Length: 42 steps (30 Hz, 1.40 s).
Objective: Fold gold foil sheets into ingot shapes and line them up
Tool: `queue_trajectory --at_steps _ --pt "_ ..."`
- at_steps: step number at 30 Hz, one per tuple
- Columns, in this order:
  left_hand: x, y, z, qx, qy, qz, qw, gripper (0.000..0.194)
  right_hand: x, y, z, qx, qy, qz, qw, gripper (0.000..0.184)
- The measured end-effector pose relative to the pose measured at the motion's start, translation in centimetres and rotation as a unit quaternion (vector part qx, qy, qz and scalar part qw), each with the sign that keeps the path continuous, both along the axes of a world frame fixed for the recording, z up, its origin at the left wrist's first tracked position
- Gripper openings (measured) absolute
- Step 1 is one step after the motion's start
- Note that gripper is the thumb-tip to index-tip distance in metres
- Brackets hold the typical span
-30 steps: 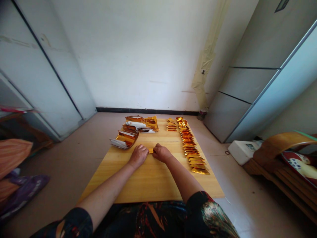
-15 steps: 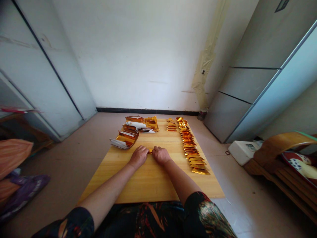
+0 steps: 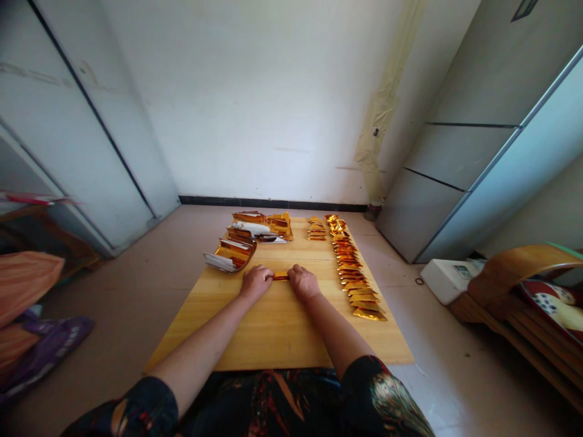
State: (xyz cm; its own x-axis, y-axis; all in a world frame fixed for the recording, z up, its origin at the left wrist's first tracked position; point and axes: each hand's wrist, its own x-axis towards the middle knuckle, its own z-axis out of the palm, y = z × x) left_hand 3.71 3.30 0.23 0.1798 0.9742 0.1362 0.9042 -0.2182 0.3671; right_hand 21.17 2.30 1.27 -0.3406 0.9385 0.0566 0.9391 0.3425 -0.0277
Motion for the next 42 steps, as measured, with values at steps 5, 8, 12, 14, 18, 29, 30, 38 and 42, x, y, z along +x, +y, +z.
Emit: queue_trajectory --at_steps 5,8,12,14,18,29,30,38,42 --pt "0.3 -0.3 0.5 -0.025 0.011 0.031 0.999 0.02 -0.8 -0.4 -0.4 0.037 0.032 -0.072 0.996 0.021" --pt "0.3 -0.5 0.4 -0.012 0.009 0.029 0.999 0.02 -2.2 -0.9 -0.6 0.065 0.066 -0.135 0.986 0.028" --pt "0.2 -0.6 0.2 -0.003 0.009 0.035 0.999 0.021 -4.3 -1.0 -0.7 0.051 0.11 -0.203 0.972 0.047" --pt "0.2 -0.7 0.3 -0.008 0.01 0.037 0.999 0.02 -4.8 -0.8 -0.6 0.029 0.125 -0.228 0.965 0.051" --pt "0.3 -0.7 0.6 -0.016 0.008 0.042 0.999 0.019 -4.7 -0.5 -0.2 -0.015 0.151 -0.261 0.953 0.055" --pt "0.3 -0.9 1.0 -0.02 0.008 0.047 0.999 0.018 -1.1 -0.4 -0.3 -0.007 0.189 -0.264 0.946 0.035" --pt "0.3 -0.9 1.0 -0.018 0.009 0.046 0.999 0.018 -1.0 -0.4 -0.4 -0.004 0.191 -0.262 0.946 0.033" --pt "0.4 -0.9 1.0 -0.008 0.021 0.023 0.999 0.02 -0.8 -1.5 -0.6 0.063 0.139 -0.183 0.971 0.02" --pt "0.4 -0.9 0.9 -0.004 0.03 0.024 0.999 0.02 -1.1 -1.3 -0.7 0.107 0.092 -0.108 0.984 0.023"
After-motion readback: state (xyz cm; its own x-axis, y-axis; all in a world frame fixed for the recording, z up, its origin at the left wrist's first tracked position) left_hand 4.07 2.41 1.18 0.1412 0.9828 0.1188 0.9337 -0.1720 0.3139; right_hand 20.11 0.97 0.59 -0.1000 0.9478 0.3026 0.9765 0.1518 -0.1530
